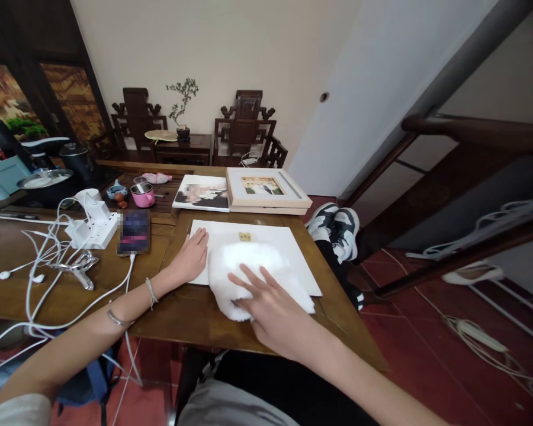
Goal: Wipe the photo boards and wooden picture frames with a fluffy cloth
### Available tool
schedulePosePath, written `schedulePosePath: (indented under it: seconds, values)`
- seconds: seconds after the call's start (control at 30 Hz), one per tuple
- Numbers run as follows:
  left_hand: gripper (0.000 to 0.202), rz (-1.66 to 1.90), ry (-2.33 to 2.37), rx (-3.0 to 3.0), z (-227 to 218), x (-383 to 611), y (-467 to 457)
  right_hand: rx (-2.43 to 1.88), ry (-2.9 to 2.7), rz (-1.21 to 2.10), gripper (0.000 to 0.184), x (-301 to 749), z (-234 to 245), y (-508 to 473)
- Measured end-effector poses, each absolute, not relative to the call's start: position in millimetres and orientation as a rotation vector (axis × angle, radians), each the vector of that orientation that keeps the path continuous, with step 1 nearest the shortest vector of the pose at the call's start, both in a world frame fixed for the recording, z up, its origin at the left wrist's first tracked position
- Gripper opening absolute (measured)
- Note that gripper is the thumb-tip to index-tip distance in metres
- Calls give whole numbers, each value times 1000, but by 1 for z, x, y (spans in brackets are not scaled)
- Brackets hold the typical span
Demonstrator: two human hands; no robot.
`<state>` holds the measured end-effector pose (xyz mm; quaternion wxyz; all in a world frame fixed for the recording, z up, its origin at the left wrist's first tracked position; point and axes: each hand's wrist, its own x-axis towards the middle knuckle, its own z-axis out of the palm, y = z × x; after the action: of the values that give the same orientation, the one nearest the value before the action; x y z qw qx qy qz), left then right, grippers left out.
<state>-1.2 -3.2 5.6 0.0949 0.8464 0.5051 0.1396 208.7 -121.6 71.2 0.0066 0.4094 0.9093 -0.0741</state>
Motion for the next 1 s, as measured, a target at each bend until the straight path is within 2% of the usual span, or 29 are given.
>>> schedulePosePath:
  seconds: [0.13,0.3,0.4,0.53,0.63,0.8,1.0]
  values:
    - [50,400,1502,2491,7,0,-4,1419,2793,-274,57,218,78,-97]
    - [49,484,1457,2433,4,-1,-2,1653,2669,-30,49,199,70,-41]
    - [49,667,1453,2259,6,-1,0,1747,2628,66,43,174,63,-33]
    - [52,1026,1431,1933,13,0,0,1547,2726,8,42,153,60,-51]
    - [55,1126,1426,1804,18,1,-3,1260,2905,-135,48,162,64,-72]
    - [56,999,1452,1910,19,5,-6,967,3087,-393,47,210,78,-91]
    - [52,549,1469,2318,16,5,-10,1495,2823,-421,53,245,83,-55]
